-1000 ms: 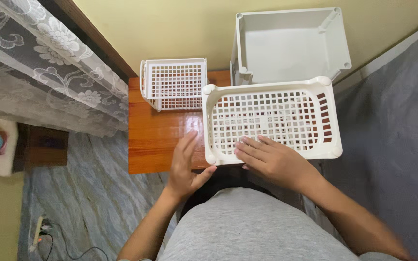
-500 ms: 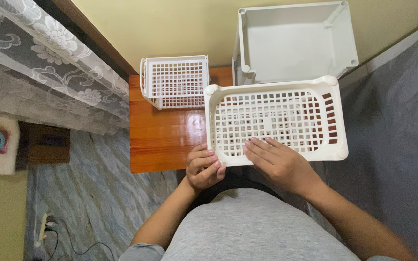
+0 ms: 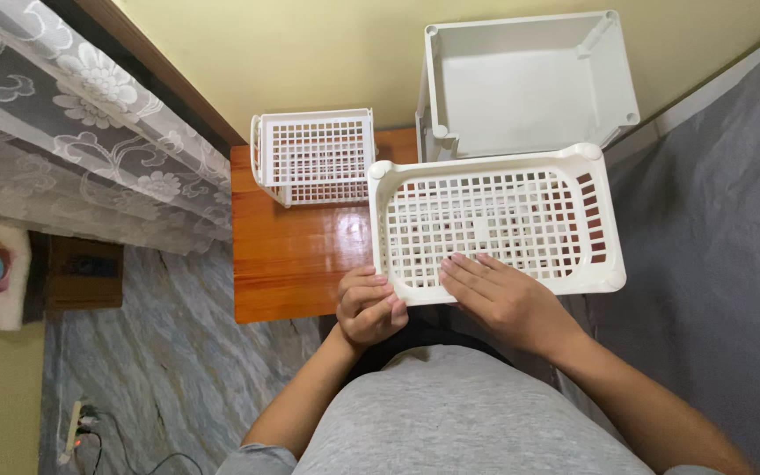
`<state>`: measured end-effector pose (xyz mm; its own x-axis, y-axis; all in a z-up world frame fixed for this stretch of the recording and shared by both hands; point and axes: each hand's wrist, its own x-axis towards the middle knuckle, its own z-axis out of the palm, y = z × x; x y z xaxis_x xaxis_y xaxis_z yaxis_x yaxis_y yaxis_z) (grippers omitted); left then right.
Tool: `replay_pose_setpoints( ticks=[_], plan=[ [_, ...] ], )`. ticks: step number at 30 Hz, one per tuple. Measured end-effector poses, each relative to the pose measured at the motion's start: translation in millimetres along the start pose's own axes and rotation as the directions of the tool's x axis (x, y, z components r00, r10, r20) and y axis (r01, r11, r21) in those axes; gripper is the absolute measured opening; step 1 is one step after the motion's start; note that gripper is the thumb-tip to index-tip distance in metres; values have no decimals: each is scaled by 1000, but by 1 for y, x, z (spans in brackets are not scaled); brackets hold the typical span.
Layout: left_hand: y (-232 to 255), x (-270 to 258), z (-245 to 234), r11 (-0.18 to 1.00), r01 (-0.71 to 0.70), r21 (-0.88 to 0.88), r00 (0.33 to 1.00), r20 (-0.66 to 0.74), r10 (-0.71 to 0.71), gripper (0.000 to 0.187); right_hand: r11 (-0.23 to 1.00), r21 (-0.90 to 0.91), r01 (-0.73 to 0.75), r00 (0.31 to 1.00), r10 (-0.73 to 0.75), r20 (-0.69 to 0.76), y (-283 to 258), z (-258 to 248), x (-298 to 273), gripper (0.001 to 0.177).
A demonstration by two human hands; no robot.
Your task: The person assembles a white plastic storage unit by inserting cylindrical legs into corner sockets on a perforated tray, then attaches a second tray to form a two-tier structure. They repeatedly adjust and reseat the legs and trays to ensure a stable fit.
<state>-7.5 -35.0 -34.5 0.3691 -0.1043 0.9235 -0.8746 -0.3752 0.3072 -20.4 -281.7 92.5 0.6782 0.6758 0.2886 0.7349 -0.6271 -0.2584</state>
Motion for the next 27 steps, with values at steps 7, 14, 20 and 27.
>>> replay_pose_setpoints(
  ticks=[7,14,20,27],
  plan=[
    [5,20,-9,997,-22,74,995,97,15,23,999,-52,8,1000,-8,0,1,3,-2,35],
    [-30,23,-10,835,508,-214,860,75,-504,45,999,-32,-2,1000,2,0,1,2,-1,36],
    [-117,1,17,346,836,-426,519,410,-750,42,994,96,-51,998,48,31,-6,-15,6,49],
    [-159,-41,49,277,915,-293,399,567,-721,42,999,34,14,992,-19,128,3,-27,8,54]
  ],
)
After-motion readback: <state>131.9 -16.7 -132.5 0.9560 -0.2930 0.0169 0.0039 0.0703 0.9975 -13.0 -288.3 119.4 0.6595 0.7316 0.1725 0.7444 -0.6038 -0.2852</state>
